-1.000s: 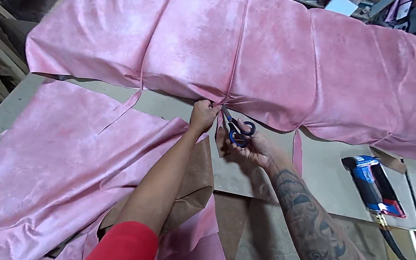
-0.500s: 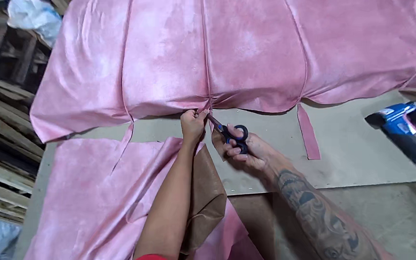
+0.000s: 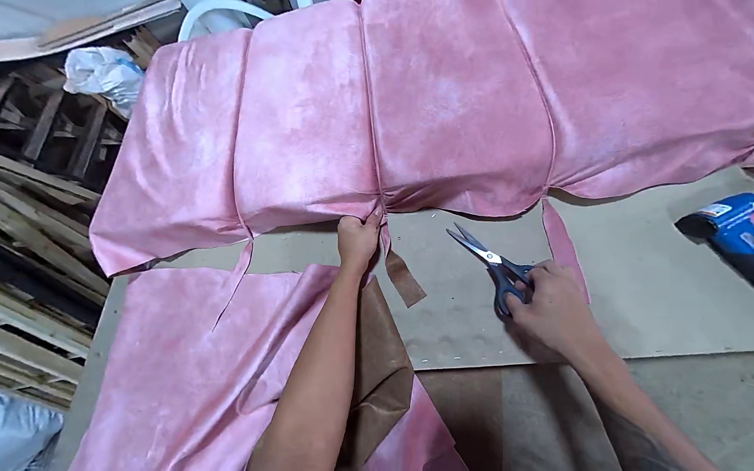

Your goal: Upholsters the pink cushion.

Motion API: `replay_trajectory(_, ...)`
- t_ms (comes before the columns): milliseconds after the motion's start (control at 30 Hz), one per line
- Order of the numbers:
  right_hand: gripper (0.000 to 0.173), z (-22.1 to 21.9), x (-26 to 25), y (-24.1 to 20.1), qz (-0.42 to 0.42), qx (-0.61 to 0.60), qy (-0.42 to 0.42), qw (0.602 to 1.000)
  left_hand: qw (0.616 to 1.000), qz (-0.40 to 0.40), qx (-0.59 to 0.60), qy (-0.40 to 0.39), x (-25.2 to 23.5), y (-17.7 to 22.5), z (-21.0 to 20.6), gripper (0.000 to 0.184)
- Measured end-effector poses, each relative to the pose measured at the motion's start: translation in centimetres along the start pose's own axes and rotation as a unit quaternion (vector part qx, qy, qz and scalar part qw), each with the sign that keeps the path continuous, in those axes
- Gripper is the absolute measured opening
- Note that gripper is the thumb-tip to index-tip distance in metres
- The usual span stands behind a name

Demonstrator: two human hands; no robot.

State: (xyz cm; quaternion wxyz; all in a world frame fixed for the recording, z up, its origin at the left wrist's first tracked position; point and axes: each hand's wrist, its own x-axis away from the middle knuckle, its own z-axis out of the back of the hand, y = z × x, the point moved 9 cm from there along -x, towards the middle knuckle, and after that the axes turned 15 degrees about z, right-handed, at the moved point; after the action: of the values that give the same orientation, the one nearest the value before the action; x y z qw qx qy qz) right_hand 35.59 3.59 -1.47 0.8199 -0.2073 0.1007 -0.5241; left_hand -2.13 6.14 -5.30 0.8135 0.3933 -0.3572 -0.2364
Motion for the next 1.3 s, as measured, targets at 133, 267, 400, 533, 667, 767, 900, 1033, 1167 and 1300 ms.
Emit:
replay_trajectory(133,0.030,-0.1,-0.9,-1.7,0.007,-0.067,-0.033,0.997,0.997,0.057,0.045,-0.010,0.3,-0.7,-0.3,0.036)
replay_trajectory(267,0.047,-3.8,-0.7,-6.7,-0.034,-0.344,-0.112,0.932,0.999,0.053,-0.001,-0.005,-0.5,-0.5,0.2,0.038)
replay_trajectory(400,0.065,-8.8,-1.2,-12.5,-0.061,-0.592,-0.217,0.774,0.997,0.047,-0.022,-0.056,-1.3,-0.1,0.9,0.034)
replay_trajectory(533,0.064,-10.9,-3.3,-14.5,-0.093,-0.656,-0.237,0.711,0.997,-0.005,0.029,-0.065,-1.1,0.0,0.7,0.026)
replay_trajectory(667,0.060,-11.4,-4.1,-15.5,-0.097,-0.684,-0.232,0.684,0.998,-0.037,0.036,-0.047,-1.2,0.1,1.1,0.029)
replay_trajectory(767,0.059,-12.0,-4.2,-15.9,-0.093,-0.690,-0.210,0.687,0.998,-0.047,0.023,-0.036,-1.1,0.0,1.2,0.033)
replay_trajectory(900,0.057,-12.7,-4.0,-16.6,-0.085,-0.693,-0.174,0.694,0.998,-0.061,0.008,-0.029,-1.1,0.0,1.2,0.035)
replay_trajectory(1033,0.054,-13.4,-3.7,-17.4,-0.094,-0.686,-0.142,0.707,0.998,-0.061,-0.007,-0.020,-1.2,-0.1,1.2,0.038)
replay_trajectory(1167,0.056,-13.9,-3.7,-17.8,-0.104,-0.693,-0.123,0.703,0.998,-0.068,-0.006,-0.013,-1.2,0.0,1.2,0.039)
replay_trajectory(1300,0.055,-14.1,-3.5,-17.8,-0.112,-0.704,-0.117,0.691,0.997,-0.074,-0.007,-0.010,-1.1,0.0,1.2,0.036)
